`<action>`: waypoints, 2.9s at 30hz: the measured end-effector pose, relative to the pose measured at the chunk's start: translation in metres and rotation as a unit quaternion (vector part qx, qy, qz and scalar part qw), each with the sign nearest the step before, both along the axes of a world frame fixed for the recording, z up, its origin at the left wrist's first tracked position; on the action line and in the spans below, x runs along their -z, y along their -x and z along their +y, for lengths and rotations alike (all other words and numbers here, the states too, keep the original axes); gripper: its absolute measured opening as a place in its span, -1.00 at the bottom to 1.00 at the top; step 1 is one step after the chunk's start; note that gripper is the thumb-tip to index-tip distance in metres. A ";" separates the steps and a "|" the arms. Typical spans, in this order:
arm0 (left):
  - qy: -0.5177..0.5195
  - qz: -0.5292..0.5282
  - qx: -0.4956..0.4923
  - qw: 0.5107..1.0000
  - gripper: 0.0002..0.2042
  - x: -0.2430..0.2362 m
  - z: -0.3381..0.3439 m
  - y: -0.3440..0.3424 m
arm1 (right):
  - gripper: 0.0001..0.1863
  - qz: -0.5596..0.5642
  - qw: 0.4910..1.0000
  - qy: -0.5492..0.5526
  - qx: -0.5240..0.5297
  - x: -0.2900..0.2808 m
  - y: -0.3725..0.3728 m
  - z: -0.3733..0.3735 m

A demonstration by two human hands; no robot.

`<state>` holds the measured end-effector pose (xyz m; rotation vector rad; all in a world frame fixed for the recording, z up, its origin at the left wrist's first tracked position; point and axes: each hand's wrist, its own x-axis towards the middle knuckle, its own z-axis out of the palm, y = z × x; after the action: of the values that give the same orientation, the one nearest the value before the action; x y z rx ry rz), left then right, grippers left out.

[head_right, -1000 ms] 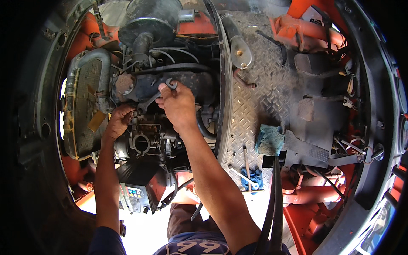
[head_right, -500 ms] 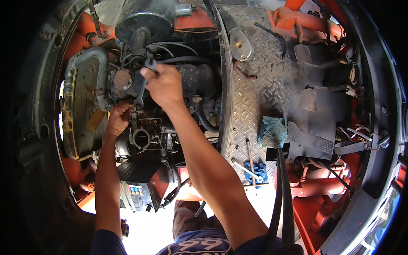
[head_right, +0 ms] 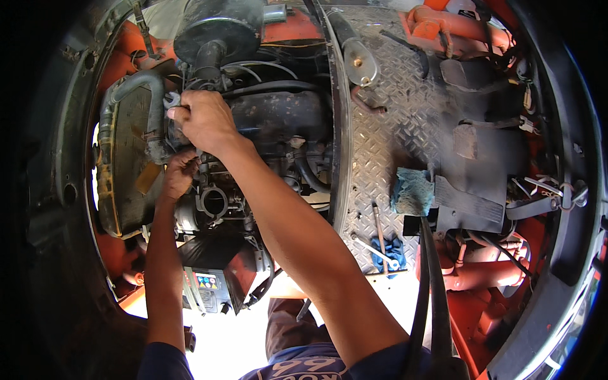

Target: The person uses a wrench to loosen and remove bolts from the engine of an orange Toyota forklift. They then use a screwdriver to adjust components within the engine bay. The person works continuously on the engine throughout the clip.

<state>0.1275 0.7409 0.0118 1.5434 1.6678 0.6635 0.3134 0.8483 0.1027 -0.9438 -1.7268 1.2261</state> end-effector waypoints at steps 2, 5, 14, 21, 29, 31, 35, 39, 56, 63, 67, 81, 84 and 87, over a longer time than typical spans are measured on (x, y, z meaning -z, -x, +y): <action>0.018 -0.021 -0.019 0.999 -0.92 0.006 0.000 0.003 | -0.72 0.036 0.999 0.037 0.014 0.004 -0.001 -0.003; 0.009 -0.085 -0.030 0.996 -0.93 0.009 -0.004 0.006 | -0.75 0.037 0.993 0.086 -0.068 0.008 0.006 -0.005; -0.114 -0.030 0.022 0.993 -0.90 0.000 0.004 -0.007 | -0.77 0.079 0.978 0.109 0.160 0.003 -0.037 -0.014; -0.126 0.060 0.017 0.990 -0.89 -0.007 -0.006 -0.006 | -0.72 0.113 0.935 0.257 0.219 0.017 -0.076 -0.050; -0.102 -0.005 0.012 0.995 -0.86 -0.008 -0.001 -0.010 | -0.71 0.199 0.908 0.301 0.211 0.029 -0.066 -0.048; -0.095 -0.011 0.010 0.995 -0.85 -0.004 -0.003 -0.008 | -0.70 0.211 0.905 0.304 0.211 0.031 -0.067 -0.049; -0.102 0.004 0.016 0.995 -0.85 0.003 -0.004 -0.001 | -0.75 0.221 0.891 0.342 0.198 0.032 -0.072 -0.053; -0.049 -0.018 0.011 0.999 -0.85 0.005 -0.002 0.001 | -0.78 0.223 0.894 0.341 0.186 0.027 -0.074 -0.056; -0.092 -0.018 0.020 0.995 -0.83 0.009 -0.002 0.003 | -0.69 0.094 0.953 0.240 0.160 0.039 -0.042 -0.023; -0.063 -0.048 0.009 0.997 -0.83 0.012 -0.001 0.005 | -0.62 -0.015 0.971 0.118 0.209 0.036 -0.026 -0.019; -0.041 -0.007 0.010 0.999 -0.83 0.009 -0.001 0.007 | -0.61 -0.076 0.976 0.125 0.161 0.030 -0.013 -0.009; -0.027 -0.013 0.003 1.000 -0.79 0.013 0.000 0.010 | -0.72 -0.170 0.981 0.085 -0.044 0.027 -0.008 0.003; -0.027 -0.016 0.001 1.000 -0.78 0.015 0.000 0.012 | -0.72 -0.135 0.985 0.103 -0.041 0.029 -0.006 0.005; -0.018 -0.011 0.005 1.000 -0.77 0.014 0.000 0.013 | -0.72 -0.054 0.985 0.165 -0.012 0.028 -0.007 0.005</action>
<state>0.1146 0.7406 -0.0022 1.5631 1.6391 0.7069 0.3200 0.8537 0.0751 -1.2036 -1.6503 1.5332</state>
